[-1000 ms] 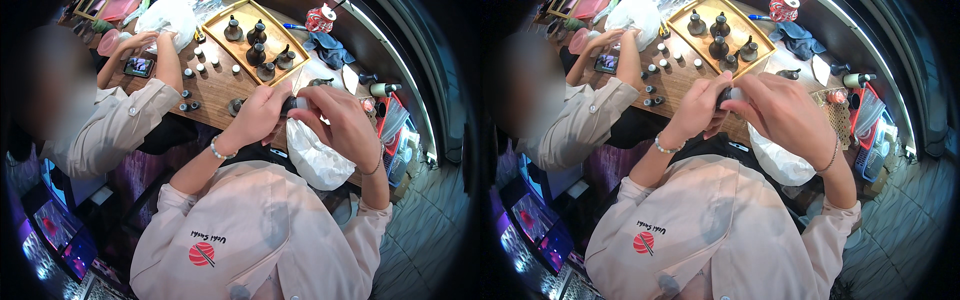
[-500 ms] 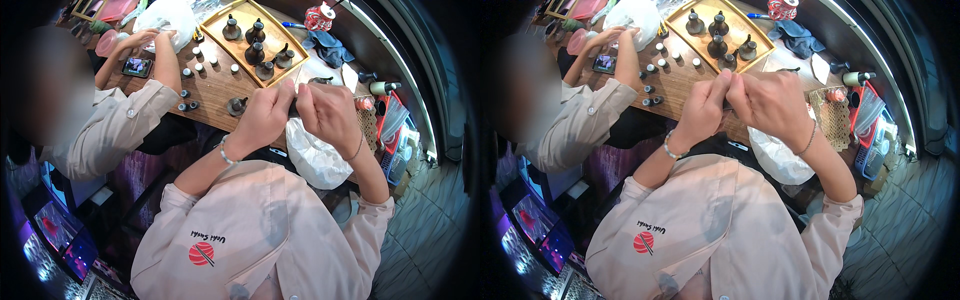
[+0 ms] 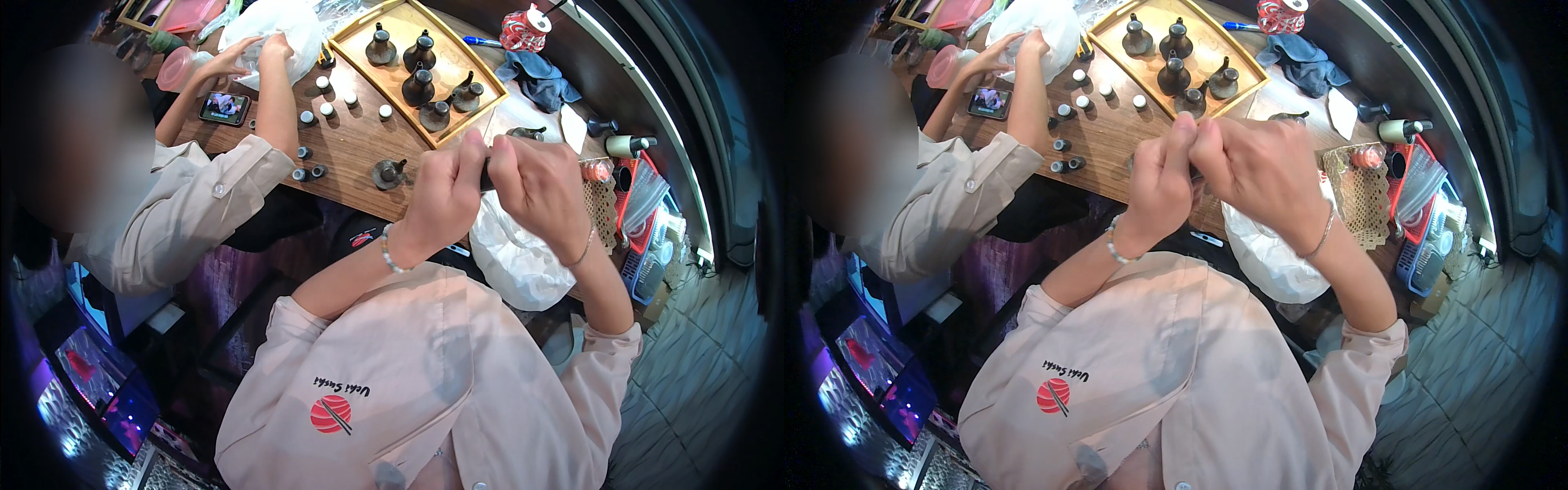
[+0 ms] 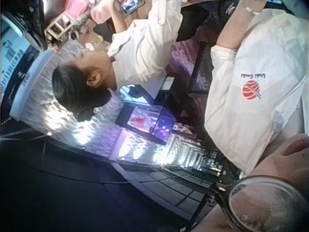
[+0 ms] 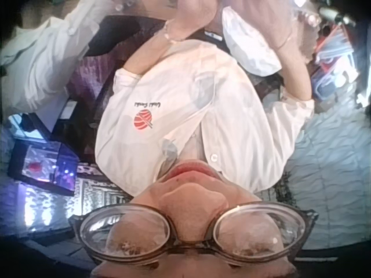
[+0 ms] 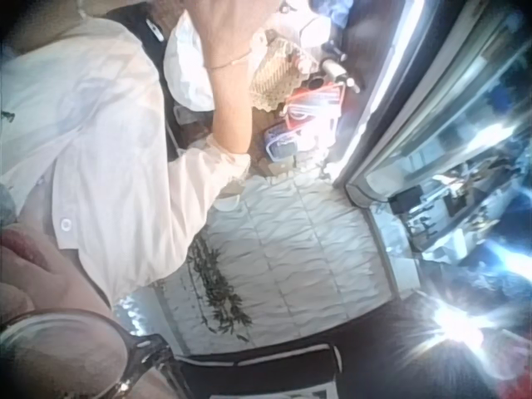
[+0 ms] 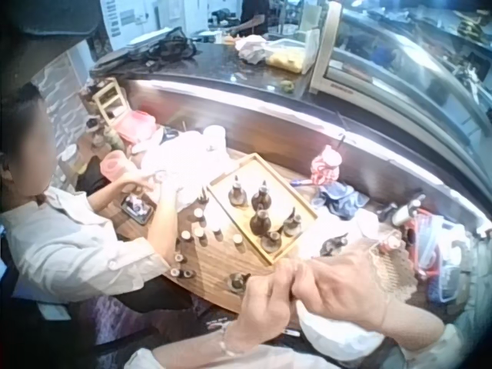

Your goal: The person retrieves small dark bottles and white caps from a plastic bag and a wooden drawer. They repeatedly pick up a bottle, attach a cap, and place the assembled unit on a wooden tray. A second person sits nearby using a phone.

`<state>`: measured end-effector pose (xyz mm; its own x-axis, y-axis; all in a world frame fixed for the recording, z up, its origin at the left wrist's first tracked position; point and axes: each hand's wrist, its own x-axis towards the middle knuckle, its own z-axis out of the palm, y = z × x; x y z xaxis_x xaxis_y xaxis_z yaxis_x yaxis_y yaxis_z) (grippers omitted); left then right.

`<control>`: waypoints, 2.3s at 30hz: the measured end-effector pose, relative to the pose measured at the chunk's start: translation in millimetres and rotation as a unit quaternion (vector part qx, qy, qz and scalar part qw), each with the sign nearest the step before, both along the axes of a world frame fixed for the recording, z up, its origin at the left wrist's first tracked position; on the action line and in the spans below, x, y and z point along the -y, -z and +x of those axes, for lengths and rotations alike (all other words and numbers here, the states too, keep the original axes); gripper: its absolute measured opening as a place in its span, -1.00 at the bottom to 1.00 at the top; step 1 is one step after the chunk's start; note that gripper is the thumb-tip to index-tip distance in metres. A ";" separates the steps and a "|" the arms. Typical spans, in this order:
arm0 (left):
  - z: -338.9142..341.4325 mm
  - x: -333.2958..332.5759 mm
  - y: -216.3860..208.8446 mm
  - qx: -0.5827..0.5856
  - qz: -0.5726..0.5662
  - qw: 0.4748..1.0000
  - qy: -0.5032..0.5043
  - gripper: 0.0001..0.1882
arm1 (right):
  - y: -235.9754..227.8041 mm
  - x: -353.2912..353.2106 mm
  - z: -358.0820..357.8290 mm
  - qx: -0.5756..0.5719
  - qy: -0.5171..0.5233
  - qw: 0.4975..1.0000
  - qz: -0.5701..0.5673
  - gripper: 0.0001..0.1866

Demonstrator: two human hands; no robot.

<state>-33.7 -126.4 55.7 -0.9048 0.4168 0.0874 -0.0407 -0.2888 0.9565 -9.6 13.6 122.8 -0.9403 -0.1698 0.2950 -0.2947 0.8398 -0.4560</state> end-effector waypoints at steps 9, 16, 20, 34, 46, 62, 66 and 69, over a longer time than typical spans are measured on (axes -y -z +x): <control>-26.6 27.7 -2.6 0.317 0.022 0.906 0.278 -0.44 | 6.8 -7.7 -5.1 -0.037 -0.083 0.995 0.036 -0.65; -2.6 7.6 39.6 -0.131 -0.146 0.979 -0.055 -0.62 | 17.6 6.0 5.1 0.199 0.159 0.967 -0.003 -0.43; -13.5 42.3 72.0 0.112 0.004 0.994 0.014 -0.66 | -5.2 -34.7 34.9 0.186 0.264 0.925 -0.201 -0.43; -63.3 118.2 224.1 -0.016 -0.469 0.873 -0.129 -0.54 | 152.9 -94.2 158.9 0.261 0.245 0.931 -0.072 -0.77; -70.8 115.2 243.1 -0.073 -0.480 0.858 -0.169 -0.42 | 265.0 -81.3 133.7 0.136 0.315 0.935 0.093 -0.67; 19.8 169.1 221.3 -0.037 -0.529 0.805 -0.267 -0.36 | 182.4 -49.8 144.2 0.261 0.314 0.906 -0.115 -0.68; 7.8 166.0 242.8 -0.018 -0.509 0.817 -0.270 -0.34 | 164.6 -45.8 141.7 0.256 0.319 0.903 -0.132 -0.66; -2.8 157.0 251.1 0.005 -0.474 0.833 -0.284 -0.40 | 170.6 -55.0 153.3 0.230 0.272 0.930 -0.087 -0.69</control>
<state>-36.5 -283.4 -195.4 -0.9783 -0.2019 -0.0462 -0.1644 0.6211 0.7663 143.7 68.6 -47.8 -0.9066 0.3811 -0.1813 0.4124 0.7087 -0.5724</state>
